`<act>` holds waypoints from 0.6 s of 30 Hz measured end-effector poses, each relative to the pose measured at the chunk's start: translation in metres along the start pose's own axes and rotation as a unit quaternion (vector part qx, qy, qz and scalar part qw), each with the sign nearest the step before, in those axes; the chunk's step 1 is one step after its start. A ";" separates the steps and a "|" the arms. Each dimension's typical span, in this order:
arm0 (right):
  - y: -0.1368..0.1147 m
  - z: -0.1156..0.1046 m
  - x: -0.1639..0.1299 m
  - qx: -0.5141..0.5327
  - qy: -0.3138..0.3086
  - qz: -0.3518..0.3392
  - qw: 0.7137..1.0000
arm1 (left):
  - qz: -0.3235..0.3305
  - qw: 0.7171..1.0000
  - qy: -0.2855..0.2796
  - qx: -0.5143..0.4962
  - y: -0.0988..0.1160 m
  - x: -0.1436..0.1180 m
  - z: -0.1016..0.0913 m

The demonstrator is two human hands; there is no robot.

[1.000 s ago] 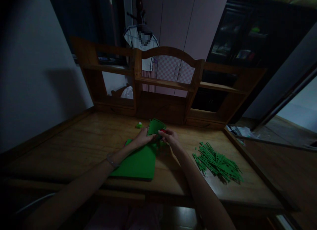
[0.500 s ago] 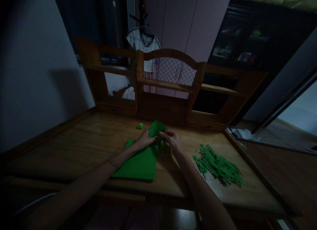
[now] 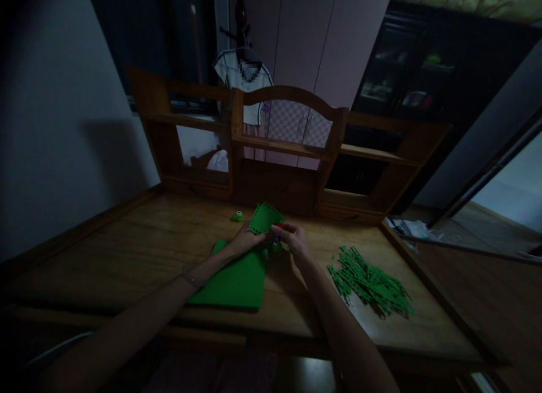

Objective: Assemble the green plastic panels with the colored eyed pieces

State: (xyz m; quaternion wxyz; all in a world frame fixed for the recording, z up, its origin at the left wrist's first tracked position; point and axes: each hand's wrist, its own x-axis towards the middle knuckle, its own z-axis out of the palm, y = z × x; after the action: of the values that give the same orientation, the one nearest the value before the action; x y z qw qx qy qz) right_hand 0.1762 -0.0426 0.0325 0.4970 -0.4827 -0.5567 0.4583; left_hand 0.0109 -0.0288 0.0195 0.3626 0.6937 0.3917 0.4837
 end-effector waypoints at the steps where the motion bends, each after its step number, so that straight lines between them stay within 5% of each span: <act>1: -0.001 0.000 0.000 -0.001 -0.003 0.001 1.000 | -0.003 1.000 -0.008 -0.016 -0.001 0.000 0.001; 10: -0.006 -0.007 -0.001 0.028 -0.086 0.034 0.995 | -0.016 0.997 -0.013 -0.071 -0.003 0.000 0.008; 18: 0.003 -0.005 0.005 0.084 -0.079 0.035 0.993 | -0.026 0.996 -0.009 -0.089 -0.013 0.003 0.002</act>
State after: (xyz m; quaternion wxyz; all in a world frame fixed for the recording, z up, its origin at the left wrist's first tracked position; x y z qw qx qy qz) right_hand 0.1808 -0.0374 0.0309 0.4736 -0.4205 -0.5369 0.5574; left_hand 0.0107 -0.0204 0.0083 0.4384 0.6525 0.3621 0.5009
